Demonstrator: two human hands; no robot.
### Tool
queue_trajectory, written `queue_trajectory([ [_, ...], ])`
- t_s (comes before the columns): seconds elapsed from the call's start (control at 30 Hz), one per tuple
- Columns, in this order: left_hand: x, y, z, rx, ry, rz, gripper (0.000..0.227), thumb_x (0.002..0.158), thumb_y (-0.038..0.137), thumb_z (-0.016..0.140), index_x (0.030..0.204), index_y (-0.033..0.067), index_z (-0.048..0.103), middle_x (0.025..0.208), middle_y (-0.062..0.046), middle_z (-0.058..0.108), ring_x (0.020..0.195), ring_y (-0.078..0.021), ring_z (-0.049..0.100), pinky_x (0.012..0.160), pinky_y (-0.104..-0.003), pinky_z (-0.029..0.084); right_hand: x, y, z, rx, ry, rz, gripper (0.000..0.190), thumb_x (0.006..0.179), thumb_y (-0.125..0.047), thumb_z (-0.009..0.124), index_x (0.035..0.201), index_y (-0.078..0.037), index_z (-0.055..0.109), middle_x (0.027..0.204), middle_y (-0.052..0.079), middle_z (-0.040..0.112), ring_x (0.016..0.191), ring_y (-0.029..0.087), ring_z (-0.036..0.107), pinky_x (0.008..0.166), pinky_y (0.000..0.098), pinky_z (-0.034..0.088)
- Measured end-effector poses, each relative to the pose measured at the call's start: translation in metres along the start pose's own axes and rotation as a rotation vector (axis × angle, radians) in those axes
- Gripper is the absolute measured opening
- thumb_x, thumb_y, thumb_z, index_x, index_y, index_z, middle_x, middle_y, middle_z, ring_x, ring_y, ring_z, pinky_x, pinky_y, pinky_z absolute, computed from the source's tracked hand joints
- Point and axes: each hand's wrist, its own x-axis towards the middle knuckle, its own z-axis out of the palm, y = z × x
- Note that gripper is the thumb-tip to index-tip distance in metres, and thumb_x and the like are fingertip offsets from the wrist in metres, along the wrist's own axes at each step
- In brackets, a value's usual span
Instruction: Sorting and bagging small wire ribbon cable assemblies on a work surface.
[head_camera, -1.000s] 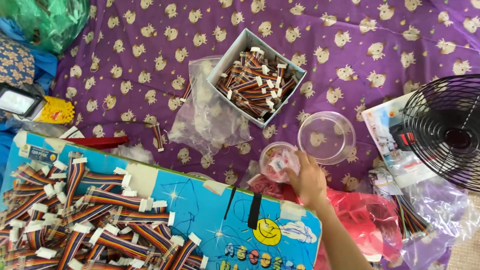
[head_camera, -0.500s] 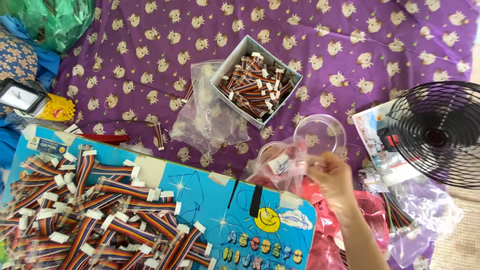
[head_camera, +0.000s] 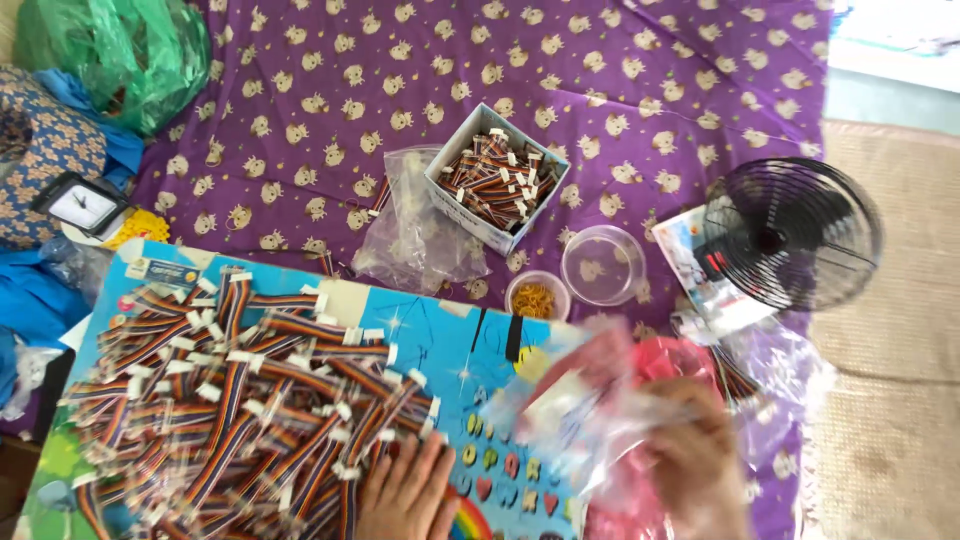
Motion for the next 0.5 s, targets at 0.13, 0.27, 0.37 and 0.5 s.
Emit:
queue_trajectory([
  [0.13,0.031,-0.001,-0.077,-0.599,-0.084,-0.069,0.077,0.085,0.067,0.053,0.149,0.0263,0.038,0.160,-0.008,0.027,0.147,-0.0354,0.026,0.111,-0.055,0.028,-0.066,0.018,0.061,0.036,0.186,0.139,0.028,0.052,0.012,0.059,0.079,0.011,0.064,0.058,0.014,0.053,0.035,0.017,0.040,0.030,0.0252,0.027],
  [0.27,0.074,0.003,-0.134,-1.541,-0.458,-1.328,0.052,0.083,0.024,0.060,0.135,0.0233,0.062,0.137,-0.001,0.062,0.108,-0.0230,0.059,0.077,-0.035,0.055,-0.086,0.041,0.086,0.294,0.029,0.287,0.010,0.063,0.010,0.055,0.068,0.002,0.053,0.061,0.016,0.050,0.046,0.021,0.038,0.040,0.0316,0.026],
  [0.37,0.077,-0.016,-0.123,-1.784,-0.363,-1.395,0.040,0.086,0.005,0.061,0.124,0.0016,0.070,0.096,-0.023,0.073,0.068,-0.0395,0.072,0.057,-0.044,0.062,-0.074,0.034,0.078,0.234,-0.029,0.314,0.014,0.058,0.014,0.057,0.068,0.003,0.059,0.068,0.017,0.058,0.050,0.024,0.045,0.041,0.0334,0.031],
  [0.5,0.065,-0.026,-0.094,-1.795,-0.286,-1.662,0.039,0.083,-0.006,0.065,0.121,-0.0070,0.071,0.097,-0.036,0.075,0.068,-0.0441,0.069,0.060,-0.044,0.057,-0.019,-0.013,0.046,0.117,-0.463,0.190,0.023,0.077,0.019,0.065,0.091,0.004,0.073,0.091,0.018,0.072,0.075,0.021,0.067,0.053,0.0254,0.058],
])
